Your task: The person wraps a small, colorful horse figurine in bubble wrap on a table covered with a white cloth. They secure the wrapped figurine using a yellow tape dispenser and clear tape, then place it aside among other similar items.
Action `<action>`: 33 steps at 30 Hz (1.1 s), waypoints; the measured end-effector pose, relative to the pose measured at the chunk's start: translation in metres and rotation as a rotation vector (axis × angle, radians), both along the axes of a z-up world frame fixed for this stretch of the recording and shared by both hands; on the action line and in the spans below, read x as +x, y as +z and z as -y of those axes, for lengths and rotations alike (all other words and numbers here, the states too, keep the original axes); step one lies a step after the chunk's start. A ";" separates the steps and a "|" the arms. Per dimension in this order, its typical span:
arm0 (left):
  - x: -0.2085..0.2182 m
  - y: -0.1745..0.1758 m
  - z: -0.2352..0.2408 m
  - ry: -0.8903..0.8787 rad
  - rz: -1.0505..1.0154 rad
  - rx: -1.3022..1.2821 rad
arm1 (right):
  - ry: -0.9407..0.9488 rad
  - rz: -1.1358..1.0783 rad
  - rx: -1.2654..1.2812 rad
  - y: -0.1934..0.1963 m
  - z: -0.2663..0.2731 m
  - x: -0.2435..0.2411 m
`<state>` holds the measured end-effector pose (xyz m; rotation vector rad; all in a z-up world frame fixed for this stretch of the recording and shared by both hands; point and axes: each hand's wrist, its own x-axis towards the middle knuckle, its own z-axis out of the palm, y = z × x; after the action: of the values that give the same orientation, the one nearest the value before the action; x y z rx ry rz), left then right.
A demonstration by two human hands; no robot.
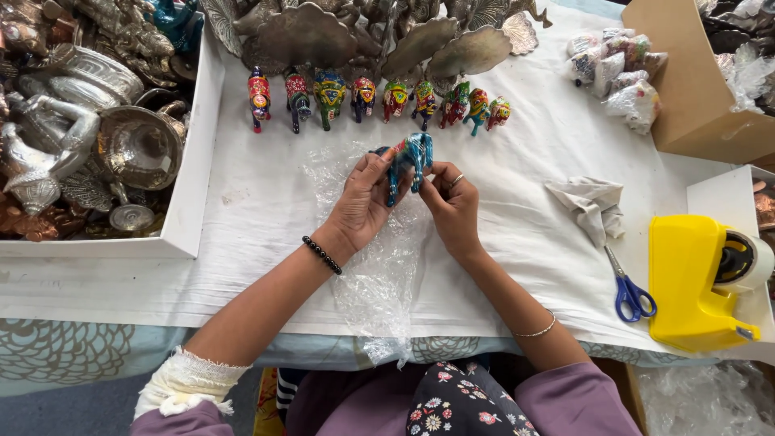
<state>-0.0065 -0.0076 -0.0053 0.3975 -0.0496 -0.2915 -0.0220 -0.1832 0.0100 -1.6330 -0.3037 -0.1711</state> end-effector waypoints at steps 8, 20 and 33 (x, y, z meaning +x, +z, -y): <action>0.012 0.005 -0.016 0.099 -0.051 -0.083 | -0.074 0.009 -0.103 0.008 -0.005 -0.001; -0.006 0.014 -0.004 -0.069 -0.011 0.028 | -0.024 -0.072 -0.024 -0.001 -0.002 0.002; -0.006 0.014 -0.005 -0.067 -0.002 0.054 | 0.019 -0.102 0.045 -0.003 -0.001 0.003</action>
<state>-0.0123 -0.0021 0.0088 0.4494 -0.0538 -0.3602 -0.0194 -0.1819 0.0068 -1.5883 -0.2350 -0.0793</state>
